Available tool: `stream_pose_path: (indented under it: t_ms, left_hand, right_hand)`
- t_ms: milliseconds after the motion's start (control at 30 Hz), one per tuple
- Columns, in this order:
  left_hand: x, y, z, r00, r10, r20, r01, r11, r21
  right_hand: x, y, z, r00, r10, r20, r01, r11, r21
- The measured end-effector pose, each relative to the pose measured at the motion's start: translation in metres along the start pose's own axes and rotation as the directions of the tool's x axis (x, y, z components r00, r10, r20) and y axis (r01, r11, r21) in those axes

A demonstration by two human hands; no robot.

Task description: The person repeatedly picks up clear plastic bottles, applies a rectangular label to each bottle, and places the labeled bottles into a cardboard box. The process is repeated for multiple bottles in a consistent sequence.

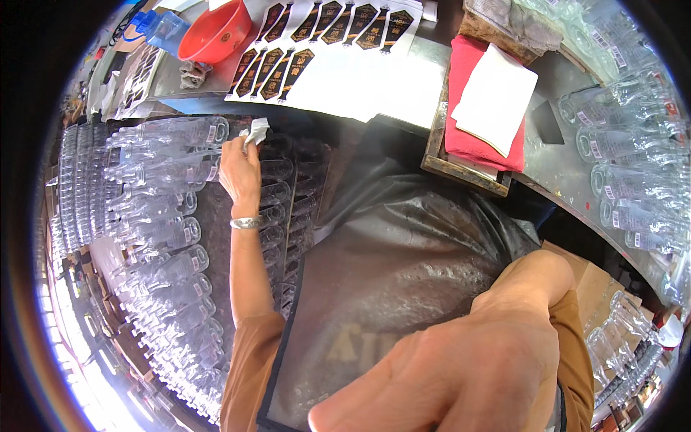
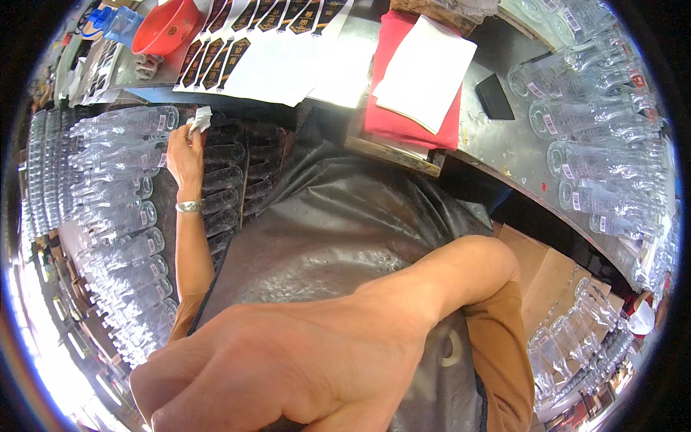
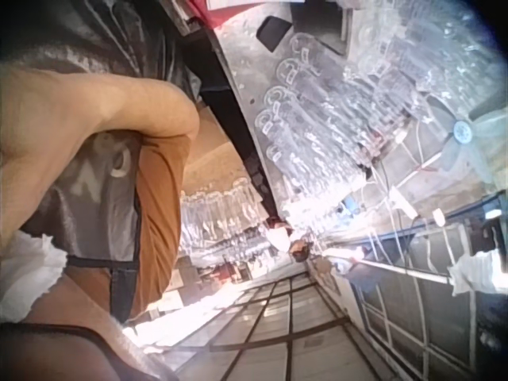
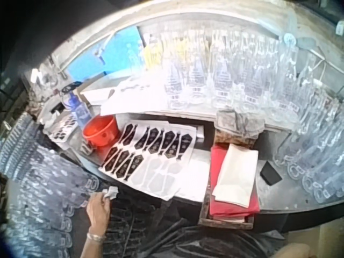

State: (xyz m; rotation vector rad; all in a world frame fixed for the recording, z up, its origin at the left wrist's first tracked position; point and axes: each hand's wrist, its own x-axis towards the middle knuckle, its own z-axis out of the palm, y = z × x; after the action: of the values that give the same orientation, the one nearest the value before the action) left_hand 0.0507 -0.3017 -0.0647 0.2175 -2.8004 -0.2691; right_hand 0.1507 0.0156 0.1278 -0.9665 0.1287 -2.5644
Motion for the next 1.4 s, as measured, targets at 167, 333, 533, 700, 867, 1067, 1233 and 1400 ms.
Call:
stream_pose_path:
  t_ms: [167, 333, 533, 700, 867, 1067, 1233, 1400]
  left_hand:
    - [-0.012, 0.054, 0.004, 0.998, -0.03, -0.047, 0.005, 0.884, -0.468]
    - [-0.051, 0.052, 0.082, 0.878, -0.293, 0.379, 0.468, 0.694, -0.547]
    - [-0.073, 0.032, 0.137, 0.766, -0.433, 0.476, 0.626, 0.333, -0.705]
    - [-0.067, 0.019, 0.147, 0.737, -0.503, 0.452, 0.628, 0.261, -0.734]
    - [-0.075, 0.01, 0.159, 0.77, -0.526, 0.36, 0.572, 0.321, -0.755]
    - [-0.086, 0.034, 0.15, 0.893, -0.343, 0.293, 0.448, 0.751, -0.486]
    - [-0.086, 0.045, 0.151, 0.913, -0.198, 0.356, 0.35, 0.829, -0.437]
    - [-0.092, 0.039, 0.161, 0.875, -0.226, 0.428, 0.43, 0.77, -0.472]
  right_hand:
    - [-0.001, 0.003, 0.001, 0.999, -0.03, -0.023, 0.03, 0.999, -0.032]
    - [-0.008, 0.009, 0.013, 0.995, -0.051, -0.081, 0.047, 0.998, -0.047]
    - [-0.017, 0.002, 0.021, 0.975, 0.02, -0.22, -0.034, 0.997, -0.062]
    - [-0.017, 0.005, 0.007, 0.985, -0.01, -0.174, -0.011, 0.993, -0.119]
    - [-0.01, 0.003, 0.005, 0.981, -0.115, -0.156, 0.068, 0.957, -0.281]
    - [0.007, -0.037, -0.035, 0.982, 0.163, 0.093, -0.076, 0.8, -0.596]
    - [0.009, -0.065, -0.043, 0.908, 0.397, -0.133, -0.326, 0.469, -0.821]
    - [0.008, -0.053, -0.036, 0.968, 0.23, -0.102, -0.215, 0.548, -0.808]
